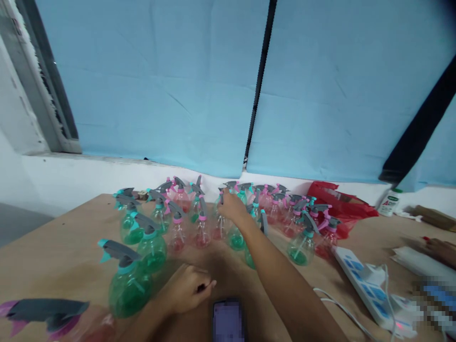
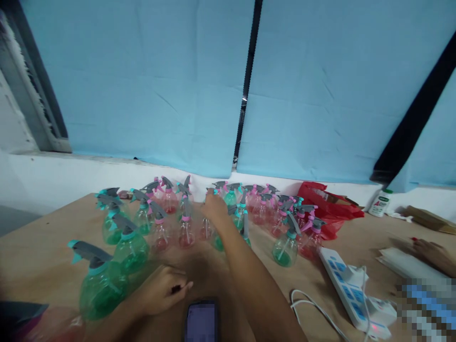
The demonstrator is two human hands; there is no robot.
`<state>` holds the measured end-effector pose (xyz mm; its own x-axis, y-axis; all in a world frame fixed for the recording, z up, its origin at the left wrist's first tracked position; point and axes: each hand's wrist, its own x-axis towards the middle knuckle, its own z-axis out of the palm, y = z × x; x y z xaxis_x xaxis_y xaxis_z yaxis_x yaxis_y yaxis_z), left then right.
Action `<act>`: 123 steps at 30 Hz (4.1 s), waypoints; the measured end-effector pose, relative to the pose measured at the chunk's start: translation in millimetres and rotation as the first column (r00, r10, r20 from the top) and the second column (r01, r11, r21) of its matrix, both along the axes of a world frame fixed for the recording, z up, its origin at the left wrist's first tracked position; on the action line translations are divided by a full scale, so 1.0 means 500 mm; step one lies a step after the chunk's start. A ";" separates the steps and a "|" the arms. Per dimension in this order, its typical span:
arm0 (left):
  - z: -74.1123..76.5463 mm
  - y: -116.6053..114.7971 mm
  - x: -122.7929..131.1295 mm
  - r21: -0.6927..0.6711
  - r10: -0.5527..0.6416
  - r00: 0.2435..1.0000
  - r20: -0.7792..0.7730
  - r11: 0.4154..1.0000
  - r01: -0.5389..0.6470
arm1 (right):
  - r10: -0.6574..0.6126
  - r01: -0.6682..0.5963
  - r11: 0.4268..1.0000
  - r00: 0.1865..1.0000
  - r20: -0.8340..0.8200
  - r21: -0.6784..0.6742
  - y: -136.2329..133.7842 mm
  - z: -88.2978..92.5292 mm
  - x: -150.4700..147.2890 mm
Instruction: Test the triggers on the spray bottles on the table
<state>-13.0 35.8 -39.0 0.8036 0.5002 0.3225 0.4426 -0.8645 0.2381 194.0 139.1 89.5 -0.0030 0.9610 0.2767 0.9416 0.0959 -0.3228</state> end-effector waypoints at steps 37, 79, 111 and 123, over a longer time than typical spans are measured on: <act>-0.007 0.004 -0.002 0.027 0.004 1.000 0.012 1.000 -0.004 | 0.460 -0.527 0.801 0.846 0.271 0.285 -0.165 0.012 0.128; -0.009 0.003 0.003 0.007 0.004 1.000 0.015 1.000 -0.004 | 0.351 -0.568 0.790 0.108 -0.930 0.232 -0.128 -0.135 -0.003; -0.009 0.004 0.004 0.003 0.007 1.000 -0.009 1.000 -0.007 | 0.377 -0.547 0.806 0.184 -0.908 0.224 -0.136 -0.138 -0.007; -0.015 0.008 0.002 -0.008 0.007 1.000 0.010 1.000 -0.007 | 0.419 -0.561 0.780 0.138 -0.897 0.278 -0.133 -0.136 -0.008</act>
<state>-11.8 39.7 -46.6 0.7968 0.5084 0.3265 0.4463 -0.8595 0.2492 190.2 72.8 21.5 -0.3137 0.8768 0.3643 -0.1871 0.3191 -0.9291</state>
